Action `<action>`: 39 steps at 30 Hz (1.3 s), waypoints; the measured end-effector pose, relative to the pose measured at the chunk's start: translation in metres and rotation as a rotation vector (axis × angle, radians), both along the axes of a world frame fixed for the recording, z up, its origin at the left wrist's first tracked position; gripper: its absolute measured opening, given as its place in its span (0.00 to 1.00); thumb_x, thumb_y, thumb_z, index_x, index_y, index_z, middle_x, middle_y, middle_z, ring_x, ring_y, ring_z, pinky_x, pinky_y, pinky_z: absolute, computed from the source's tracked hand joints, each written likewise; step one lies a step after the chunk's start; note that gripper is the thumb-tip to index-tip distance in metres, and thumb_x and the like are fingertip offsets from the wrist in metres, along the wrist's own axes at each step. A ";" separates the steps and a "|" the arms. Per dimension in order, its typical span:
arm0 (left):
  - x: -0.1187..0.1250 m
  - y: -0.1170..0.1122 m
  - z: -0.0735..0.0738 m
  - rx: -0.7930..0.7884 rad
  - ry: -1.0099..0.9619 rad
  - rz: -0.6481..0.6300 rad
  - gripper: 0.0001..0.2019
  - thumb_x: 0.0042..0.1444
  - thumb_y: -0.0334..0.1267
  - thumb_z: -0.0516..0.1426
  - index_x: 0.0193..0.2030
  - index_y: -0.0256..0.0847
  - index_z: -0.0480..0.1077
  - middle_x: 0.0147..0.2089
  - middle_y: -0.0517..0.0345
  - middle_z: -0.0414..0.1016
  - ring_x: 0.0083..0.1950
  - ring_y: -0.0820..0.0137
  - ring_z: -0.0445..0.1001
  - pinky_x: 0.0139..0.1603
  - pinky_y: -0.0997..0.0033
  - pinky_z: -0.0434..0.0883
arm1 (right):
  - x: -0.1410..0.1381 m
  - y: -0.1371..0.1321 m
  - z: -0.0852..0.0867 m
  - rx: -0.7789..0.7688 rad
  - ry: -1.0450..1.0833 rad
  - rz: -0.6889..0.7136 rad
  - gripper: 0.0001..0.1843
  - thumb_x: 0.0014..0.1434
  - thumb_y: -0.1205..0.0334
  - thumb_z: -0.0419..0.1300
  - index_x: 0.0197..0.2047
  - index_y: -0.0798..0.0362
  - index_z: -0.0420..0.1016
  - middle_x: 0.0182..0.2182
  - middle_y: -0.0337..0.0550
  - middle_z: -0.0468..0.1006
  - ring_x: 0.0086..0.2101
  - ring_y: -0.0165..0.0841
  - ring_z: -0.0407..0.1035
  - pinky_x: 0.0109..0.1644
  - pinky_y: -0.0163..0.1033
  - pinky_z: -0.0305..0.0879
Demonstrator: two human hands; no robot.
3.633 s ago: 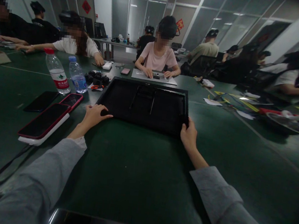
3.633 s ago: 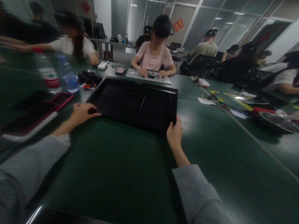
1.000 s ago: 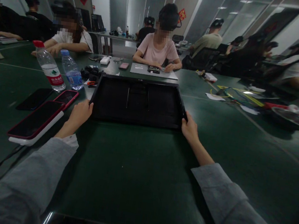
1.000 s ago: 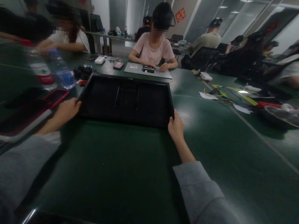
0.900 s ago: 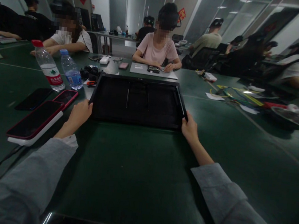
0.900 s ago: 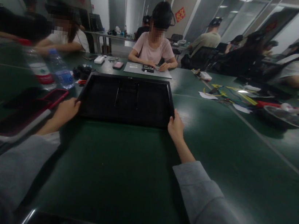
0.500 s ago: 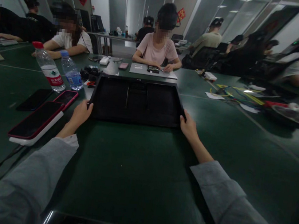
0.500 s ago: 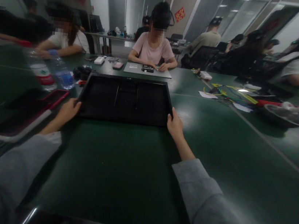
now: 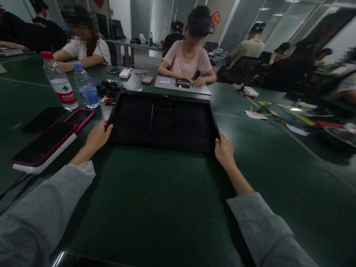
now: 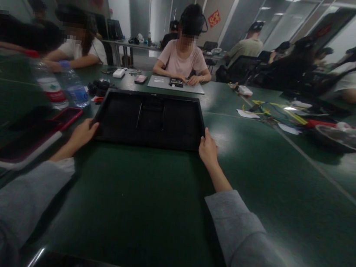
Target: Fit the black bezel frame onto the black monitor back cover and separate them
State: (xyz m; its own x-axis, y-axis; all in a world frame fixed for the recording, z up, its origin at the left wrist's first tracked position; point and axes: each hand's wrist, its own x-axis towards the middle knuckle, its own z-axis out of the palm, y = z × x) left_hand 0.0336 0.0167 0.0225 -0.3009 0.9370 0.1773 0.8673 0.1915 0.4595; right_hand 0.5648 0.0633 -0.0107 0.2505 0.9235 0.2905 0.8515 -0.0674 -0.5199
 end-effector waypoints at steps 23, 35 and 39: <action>-0.006 0.004 0.001 -0.040 -0.011 -0.002 0.28 0.75 0.52 0.44 0.67 0.36 0.72 0.63 0.37 0.80 0.63 0.48 0.78 0.62 0.54 0.72 | 0.002 0.000 -0.007 0.133 -0.038 -0.016 0.31 0.70 0.54 0.46 0.66 0.62 0.73 0.58 0.70 0.76 0.61 0.61 0.67 0.64 0.72 0.63; -0.007 0.004 0.000 -0.049 0.001 0.008 0.29 0.74 0.54 0.44 0.67 0.38 0.72 0.61 0.35 0.81 0.64 0.46 0.78 0.61 0.52 0.73 | -0.014 -0.025 0.006 0.223 -0.192 -0.032 0.39 0.73 0.42 0.43 0.78 0.58 0.56 0.69 0.70 0.63 0.69 0.61 0.55 0.68 0.73 0.55; -0.006 0.004 0.000 -0.048 -0.001 0.005 0.29 0.74 0.53 0.44 0.67 0.37 0.72 0.62 0.34 0.80 0.64 0.45 0.78 0.62 0.51 0.72 | -0.038 -0.041 0.012 0.244 -0.319 0.087 0.44 0.74 0.38 0.43 0.81 0.57 0.47 0.75 0.68 0.54 0.73 0.58 0.49 0.73 0.69 0.49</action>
